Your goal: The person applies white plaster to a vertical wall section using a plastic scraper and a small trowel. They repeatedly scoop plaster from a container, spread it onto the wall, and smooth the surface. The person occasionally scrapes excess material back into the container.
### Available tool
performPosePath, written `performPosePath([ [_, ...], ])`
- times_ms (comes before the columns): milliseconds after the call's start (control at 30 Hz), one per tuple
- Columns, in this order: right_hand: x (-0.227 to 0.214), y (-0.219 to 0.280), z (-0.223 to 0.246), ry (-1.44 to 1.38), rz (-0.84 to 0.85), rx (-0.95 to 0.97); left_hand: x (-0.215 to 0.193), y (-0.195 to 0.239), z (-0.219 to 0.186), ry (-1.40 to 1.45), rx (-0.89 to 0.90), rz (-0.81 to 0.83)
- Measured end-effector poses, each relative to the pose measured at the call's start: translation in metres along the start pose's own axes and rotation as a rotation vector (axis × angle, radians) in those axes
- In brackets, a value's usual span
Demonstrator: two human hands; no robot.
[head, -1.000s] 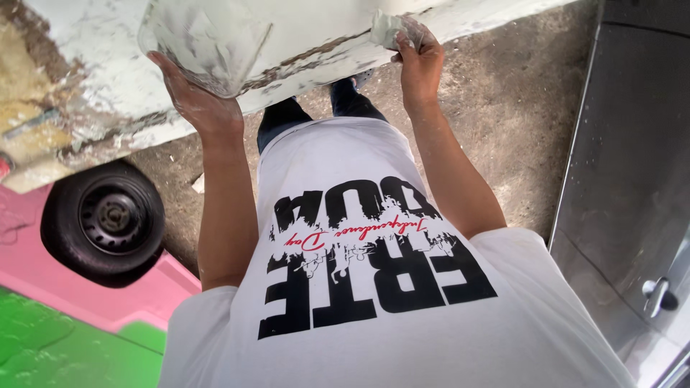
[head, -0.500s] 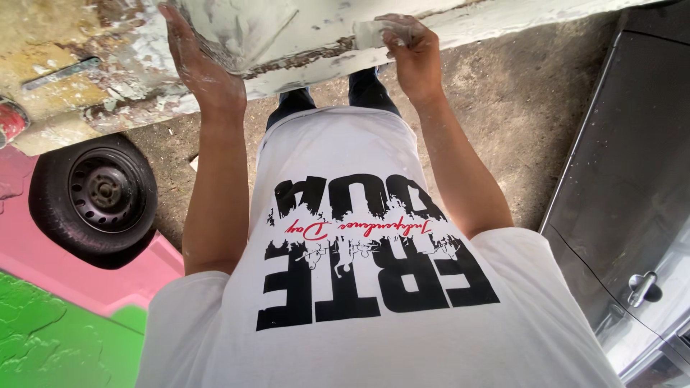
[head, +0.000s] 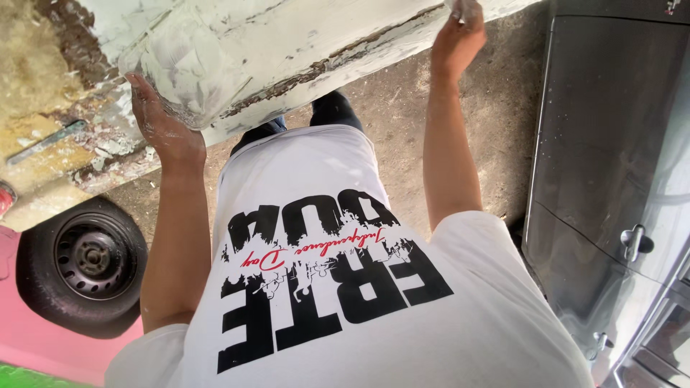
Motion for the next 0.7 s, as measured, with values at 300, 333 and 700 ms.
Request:
performPosePath([
  [300,0.013,0.141,0.121,-0.447,0.321,-0.315,0.09,0.011,0.039,-0.023,-0.033,0.121],
  [333,0.004,0.123,0.111,-0.582,0.246,-0.223,0.095,0.013,0.043,-0.041,-0.041,0.09],
  [700,0.018,0.104,0.115,-0.235,0.427,-0.497,0.164,0.039,0.048,-0.093,-0.006,0.178],
])
Point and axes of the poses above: each hand's wrist, its own y-axis away from the middle knuckle, its own x-axis out of the palm, z = x × y, the point moved 7 cm from there along -y, towards the middle knuckle, and after that the axes turned 13 degrees about -z, right-handed, at the moved point
